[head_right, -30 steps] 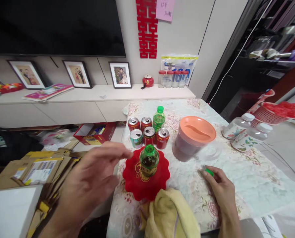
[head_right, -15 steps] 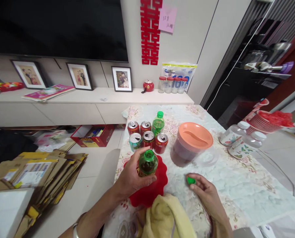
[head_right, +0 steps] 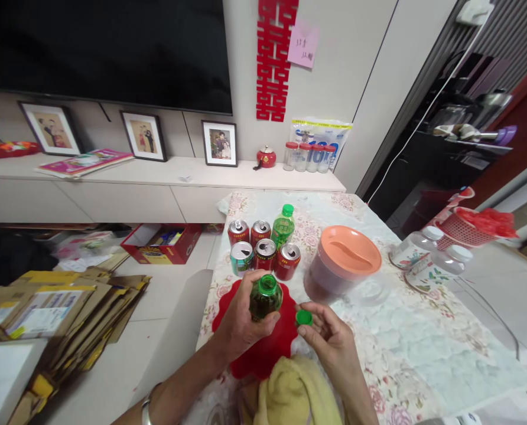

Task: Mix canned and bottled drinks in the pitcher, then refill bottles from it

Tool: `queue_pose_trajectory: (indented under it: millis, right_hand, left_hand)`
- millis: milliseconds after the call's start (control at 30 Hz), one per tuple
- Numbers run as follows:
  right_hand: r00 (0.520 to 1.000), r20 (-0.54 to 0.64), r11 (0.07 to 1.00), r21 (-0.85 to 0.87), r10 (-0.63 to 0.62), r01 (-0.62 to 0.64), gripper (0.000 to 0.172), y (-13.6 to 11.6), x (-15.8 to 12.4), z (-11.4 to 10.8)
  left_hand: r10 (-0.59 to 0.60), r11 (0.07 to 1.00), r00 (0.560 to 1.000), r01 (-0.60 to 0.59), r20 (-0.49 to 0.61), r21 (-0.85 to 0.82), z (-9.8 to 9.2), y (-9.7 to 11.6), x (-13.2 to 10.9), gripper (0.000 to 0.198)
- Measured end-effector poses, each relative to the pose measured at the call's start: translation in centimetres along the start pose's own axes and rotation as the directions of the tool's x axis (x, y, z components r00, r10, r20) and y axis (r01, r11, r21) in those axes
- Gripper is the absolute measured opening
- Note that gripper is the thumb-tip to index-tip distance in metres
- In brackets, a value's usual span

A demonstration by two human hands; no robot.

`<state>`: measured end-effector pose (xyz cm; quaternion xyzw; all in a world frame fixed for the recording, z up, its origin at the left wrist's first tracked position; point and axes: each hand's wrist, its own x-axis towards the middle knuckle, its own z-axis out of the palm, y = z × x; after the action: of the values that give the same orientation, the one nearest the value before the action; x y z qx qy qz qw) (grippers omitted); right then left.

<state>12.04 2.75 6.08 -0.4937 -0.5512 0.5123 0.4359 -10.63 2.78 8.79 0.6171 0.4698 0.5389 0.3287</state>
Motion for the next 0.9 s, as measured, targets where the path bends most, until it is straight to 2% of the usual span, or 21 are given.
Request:
queue_pose_trajectory:
  millis: [100, 200, 300, 400, 500, 700, 800, 900]
  right_hand:
    - [0.997, 0.004, 0.996, -0.035, -0.083, 0.083, 0.050, -2.1, 0.2, 0.9]
    - [0.964, 0.036, 0.949, -0.171, -0.264, 0.266, 0.045, -4.8, 0.6, 1.7]
    - [0.896, 0.085, 0.818, -0.379, -0.435, 0.433, 0.040, -7.3, 1.2, 2.3]
    - [0.817, 0.168, 0.656, -0.519, -0.551, 0.549, 0.039, -9.1, 1.7, 2.8]
    - [0.768, 0.227, 0.554, -0.576, -0.599, 0.602, 0.039, -10.1, 2.1, 3.3]
    - [0.681, 0.290, 0.449, -0.571, -0.673, 0.687, 0.024, -10.9, 2.7, 4.1]
    - [0.630, 0.325, 0.405, -0.546, -0.705, 0.734, 0.027, -11.2, 2.8, 4.5]
    - [0.613, 0.355, 0.385, -0.533, -0.706, 0.753, 0.031, -11.4, 2.8, 4.9]
  left_hand:
    - [0.003, 1.000, 1.000, -0.003, 0.002, -0.005, 0.1, -0.1, 0.0, 0.060]
    - [-0.011, 1.000, 1.000, 0.010, -0.006, -0.007, 0.2, 0.0, 0.1, 0.061]
    - [-0.033, 0.999, 0.999, 0.033, -0.021, -0.003, 0.4, -0.1, 0.0, 0.064]
    - [-0.044, 0.999, 0.999, 0.044, -0.024, -0.015, 0.7, -0.3, -0.1, 0.065]
    - [-0.053, 0.998, 0.999, 0.052, -0.011, -0.033, 0.7, -0.2, -0.1, 0.060]
    - [-0.071, 0.997, 0.997, 0.071, -0.007, -0.036, 0.6, 0.1, -0.1, 0.060]
    - [-0.036, 0.998, 0.999, 0.036, -0.009, -0.044, 0.6, -0.1, -0.1, 0.065]
    - [-0.004, 0.999, 1.000, 0.004, -0.011, -0.051, 0.6, -0.2, 0.0, 0.065]
